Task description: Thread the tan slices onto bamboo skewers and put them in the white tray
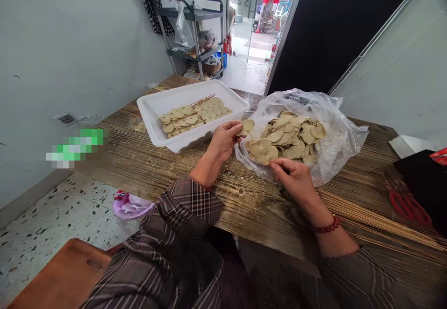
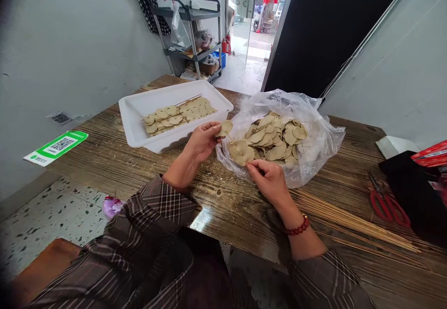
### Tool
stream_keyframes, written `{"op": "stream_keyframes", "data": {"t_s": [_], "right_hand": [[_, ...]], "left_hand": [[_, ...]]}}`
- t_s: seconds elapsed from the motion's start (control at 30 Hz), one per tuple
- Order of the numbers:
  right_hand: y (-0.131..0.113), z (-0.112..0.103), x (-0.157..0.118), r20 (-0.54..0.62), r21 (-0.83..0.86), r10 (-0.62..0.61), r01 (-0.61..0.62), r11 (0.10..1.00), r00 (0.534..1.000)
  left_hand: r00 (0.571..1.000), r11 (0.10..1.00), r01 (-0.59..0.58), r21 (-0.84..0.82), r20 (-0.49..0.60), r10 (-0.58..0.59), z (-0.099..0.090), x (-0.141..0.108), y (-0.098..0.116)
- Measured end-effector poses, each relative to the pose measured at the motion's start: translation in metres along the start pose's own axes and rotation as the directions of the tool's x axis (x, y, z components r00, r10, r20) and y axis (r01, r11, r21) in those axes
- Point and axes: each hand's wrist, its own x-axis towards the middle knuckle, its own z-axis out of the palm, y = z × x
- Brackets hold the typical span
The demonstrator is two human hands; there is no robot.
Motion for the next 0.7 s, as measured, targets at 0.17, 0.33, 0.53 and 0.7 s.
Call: {"op": "stream_keyframes", "data": {"t_s": [0.17,0.33,0.53,0.7], "right_hand": [[0.0007,-0.0007,0.0006,0.021,0.005,-0.018,0.018,1.0,1.0],[-0.0016,-0.002,0.0006,0.026,0.006,-0.033,0.032,0.999,0.999],[0.0001,-0.0014,0.0007,0.019,0.02,-0.026,0.026,0.999,0.999],[0.0033,0.001,0.0001,0.001,0.007,-0.003,0.003,1.0,1.0]], "left_hand": [[1.0,1.0,0.002,-0.021,-0.001,-0.002,-0.0005,0.0013,-0.0008],[1.0,0.999,0.002,-0.042,-0.001,-0.002,-0.0023,0.0027,-0.0025],[1.0,0.998,0.014,-0.053,0.008,-0.013,-0.0023,0.0033,-0.0035],[0.999,0.999,0.038,-0.032,0.016,-0.037,0.0009,0.0009,-0.0055]]}}
